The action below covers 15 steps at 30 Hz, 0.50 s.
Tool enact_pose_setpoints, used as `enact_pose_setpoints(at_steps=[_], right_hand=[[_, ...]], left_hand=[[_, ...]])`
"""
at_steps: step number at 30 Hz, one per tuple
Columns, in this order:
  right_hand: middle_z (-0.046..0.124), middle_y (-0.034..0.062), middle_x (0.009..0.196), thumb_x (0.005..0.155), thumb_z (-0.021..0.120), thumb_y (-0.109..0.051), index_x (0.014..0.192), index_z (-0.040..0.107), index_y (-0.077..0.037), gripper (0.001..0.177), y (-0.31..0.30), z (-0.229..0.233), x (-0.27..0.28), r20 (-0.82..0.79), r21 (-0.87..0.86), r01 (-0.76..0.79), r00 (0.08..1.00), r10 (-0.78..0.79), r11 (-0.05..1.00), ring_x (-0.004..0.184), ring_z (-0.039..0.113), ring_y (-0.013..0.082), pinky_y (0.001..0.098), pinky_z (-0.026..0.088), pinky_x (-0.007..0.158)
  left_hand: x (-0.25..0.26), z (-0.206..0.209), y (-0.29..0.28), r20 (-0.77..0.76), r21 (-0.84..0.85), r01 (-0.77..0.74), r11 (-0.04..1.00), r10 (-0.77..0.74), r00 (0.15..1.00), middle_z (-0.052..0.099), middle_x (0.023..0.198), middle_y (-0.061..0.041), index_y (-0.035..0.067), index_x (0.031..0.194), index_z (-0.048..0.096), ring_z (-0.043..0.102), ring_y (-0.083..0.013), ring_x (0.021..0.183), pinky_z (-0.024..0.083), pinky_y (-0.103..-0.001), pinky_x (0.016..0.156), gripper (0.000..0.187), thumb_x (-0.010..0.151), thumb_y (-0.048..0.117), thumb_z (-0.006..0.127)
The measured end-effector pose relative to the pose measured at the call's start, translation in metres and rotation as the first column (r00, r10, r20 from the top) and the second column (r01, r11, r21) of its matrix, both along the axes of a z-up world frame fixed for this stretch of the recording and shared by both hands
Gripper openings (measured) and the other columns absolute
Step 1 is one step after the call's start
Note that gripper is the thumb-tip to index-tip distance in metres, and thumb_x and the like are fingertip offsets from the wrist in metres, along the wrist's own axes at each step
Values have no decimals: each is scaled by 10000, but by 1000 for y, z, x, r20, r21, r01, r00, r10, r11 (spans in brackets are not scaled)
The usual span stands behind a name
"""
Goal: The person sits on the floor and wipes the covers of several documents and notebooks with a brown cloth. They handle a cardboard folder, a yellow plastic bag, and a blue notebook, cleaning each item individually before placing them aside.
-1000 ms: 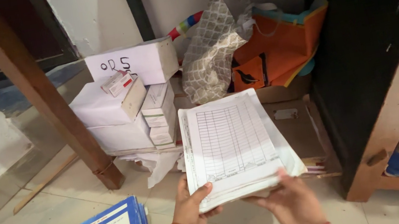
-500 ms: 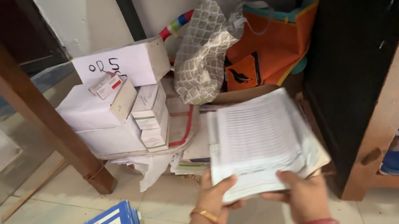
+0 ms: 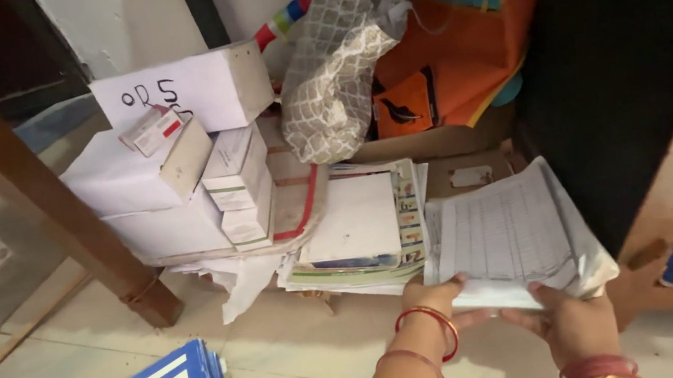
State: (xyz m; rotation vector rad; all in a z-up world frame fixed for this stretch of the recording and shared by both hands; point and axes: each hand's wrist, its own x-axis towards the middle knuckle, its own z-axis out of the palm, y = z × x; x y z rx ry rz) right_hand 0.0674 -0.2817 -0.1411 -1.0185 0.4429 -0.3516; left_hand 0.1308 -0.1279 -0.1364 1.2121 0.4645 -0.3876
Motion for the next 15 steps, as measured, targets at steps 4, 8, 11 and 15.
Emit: enact_pose_setpoints(at_steps=[4, 8, 11, 15], right_hand=[[569, 307, 1315, 928, 535, 67, 1380, 370, 145, 487, -20, -48, 57, -28, 230, -31, 999, 38, 973, 968, 687, 541, 500, 612, 732], [478, 296, 1432, 936, 560, 68, 1415, 296, 103, 548, -27, -51, 110, -144, 237, -41, 987, 77, 971, 1059, 664, 559, 511, 619, 831], [469, 248, 1488, 955, 594, 12, 1425, 369, 117, 531, -47, -77, 157, -187, 235, -99, 972, 145, 967, 1136, 639, 533, 495, 613, 853], [478, 154, 1503, 928, 602, -12, 1426, 412, 22, 534, -41, -74, 165, -203, 212, -122, 965, 166, 970, 1234, 602, 423, 485, 607, 817]], left_hand=[[29, -32, -13, -37, -244, -131, 961, 125, 991, 573, 1366, -246, -56, 1429, 474, 679, -495, 1093, 646, -468, 610, 608, 876, -54, 727], [54, -71, -34, 255, -90, -315, 945, 328, 910, 596, 1379, -171, 23, 1421, 486, 669, -408, 1192, 596, -432, 801, 698, 777, -83, 733], [42, -34, -29, 197, 256, -245, 935, 198, 960, 696, 1235, -218, -20, 1375, 521, 735, -415, 1096, 578, -433, 880, 586, 813, 23, 682], [85, -93, -24, 136, 807, 47, 589, -263, 955, 734, 1068, -238, -25, 1104, 726, 701, -362, 1081, 566, -415, 930, 309, 896, 190, 651]])
